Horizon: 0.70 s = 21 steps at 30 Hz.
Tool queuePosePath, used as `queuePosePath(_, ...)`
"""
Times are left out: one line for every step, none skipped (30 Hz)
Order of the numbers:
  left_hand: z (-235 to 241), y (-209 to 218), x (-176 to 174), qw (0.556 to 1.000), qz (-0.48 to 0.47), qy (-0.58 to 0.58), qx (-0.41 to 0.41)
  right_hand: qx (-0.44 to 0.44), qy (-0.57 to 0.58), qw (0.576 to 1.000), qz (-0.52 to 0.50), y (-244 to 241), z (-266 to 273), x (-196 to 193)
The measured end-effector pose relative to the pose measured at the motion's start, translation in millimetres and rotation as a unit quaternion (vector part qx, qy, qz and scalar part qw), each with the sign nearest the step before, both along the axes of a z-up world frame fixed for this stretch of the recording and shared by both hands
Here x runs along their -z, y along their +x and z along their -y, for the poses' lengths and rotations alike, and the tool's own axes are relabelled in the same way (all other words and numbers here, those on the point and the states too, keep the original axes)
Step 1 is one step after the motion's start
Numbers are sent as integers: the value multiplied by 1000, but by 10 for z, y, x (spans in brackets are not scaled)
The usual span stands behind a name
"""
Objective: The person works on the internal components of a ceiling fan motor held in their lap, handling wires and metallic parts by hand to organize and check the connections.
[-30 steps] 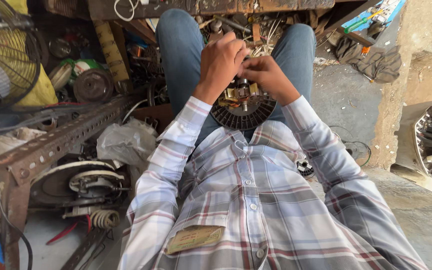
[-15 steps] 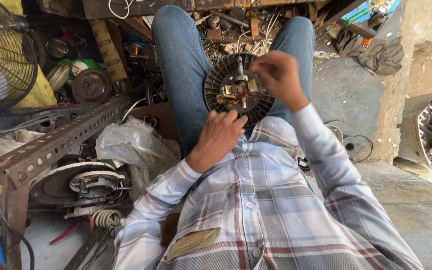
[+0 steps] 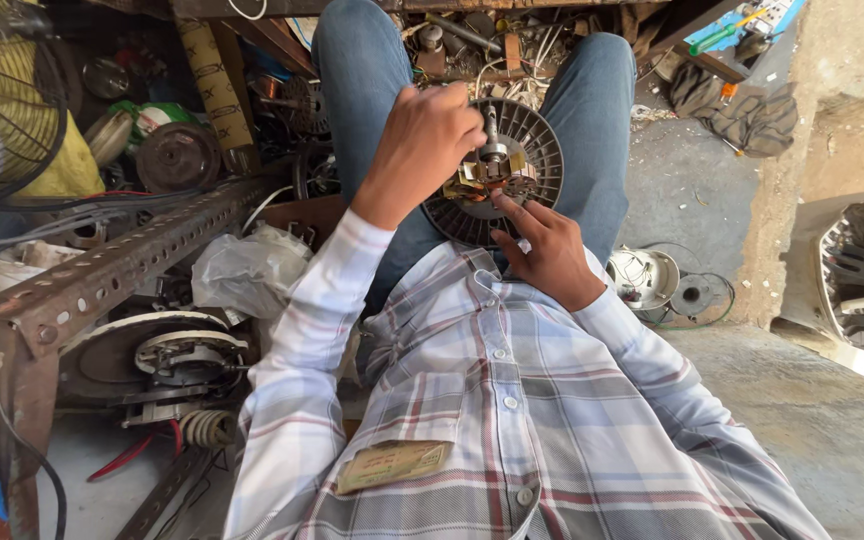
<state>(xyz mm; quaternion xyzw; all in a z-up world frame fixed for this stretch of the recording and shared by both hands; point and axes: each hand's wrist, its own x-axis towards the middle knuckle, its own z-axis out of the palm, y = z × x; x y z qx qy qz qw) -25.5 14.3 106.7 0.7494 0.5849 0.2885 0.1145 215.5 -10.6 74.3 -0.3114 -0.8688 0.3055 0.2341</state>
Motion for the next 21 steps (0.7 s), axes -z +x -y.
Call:
queuePosePath(-84, 11, 53, 1000, 3, 22, 17, -4, -5, 1000, -6, 26, -9, 8)
queuePosePath(-163, 22, 113, 1000, -15, 18, 17, -7, -10, 1000, -15, 41, -20, 37)
queuePosePath(-235, 45, 184, 999, -33, 15, 17, -7, -3, 1000, -25, 60, -51, 88)
queuePosePath(-309, 60, 266, 998, -51, 11, 18, -7, 3, 999, -35, 91, -112, 160)
queuePosePath(-390, 67, 353, 997, -69, 20, 16, -6, 9, 999, -45, 137, -199, 244)
queuePosePath(-466, 70, 435, 996, -88, 30, 15, 64, 28, 995, -65, 146, -321, 351)
queuePosePath(-528, 66, 510, 993, -107, 40, 13, 132, 48, 986, -85, 124, -468, 462)
queuePosePath(-582, 42, 569, 992, -115, 50, 8, 170, -62, 980, -86, 77, -677, 560)
queuePosePath(-626, 16, 607, 991, -123, 61, 3, 204, -171, 960, -86, 27, -901, 625)
queuePosePath(-665, 11, 616, 989, -131, 73, -2, 128, -250, 953, -110, -47, -1095, 673)
queuePosePath(-687, 25, 600, 987, -138, 83, -2, 51, -325, 935, -133, -158, -1266, 722)
queuePosePath(-702, 45, 561, 985, -144, 93, -4, -8, -370, 917, -145, -273, -1369, 781)
queuePosePath(-714, 67, 498, 983, -149, 102, -5, -67, -413, 894, -157, -392, -1432, 850)
queuePosePath(-678, 94, 419, 986, -134, 101, -13, -127, -455, 865, -168, -459, -1479, 907)
queuePosePath(-594, 131, 332, 988, -119, 100, -22, -130, -438, 875, -161, -421, -1547, 930)
queuePosePath(-478, 181, 242, 989, -102, 98, -33, -135, -422, 884, -151, -323, -1606, 928)
queuePosePath(-357, 236, 155, 990, -101, 93, -21, -139, -407, 892, -141, -272, -1629, 924)
queuePosePath(-183, 319, 86, 992, -98, 84, -9, -147, -413, 884, -160, -250, -1594, 923)
queuePosePath(-2, 408, 28, 993, -94, 75, 4, -154, -419, 877, -180, -217, -1569, 889)
queuePosePath(133, 492, -18, 991, -122, 51, 21, -163, -422, 869, -199, -192, -1569, 816)
queuePosePath(262, 558, -48, 988, -150, 27, 38, -173, -356, 903, -168, -177, -1544, 730)
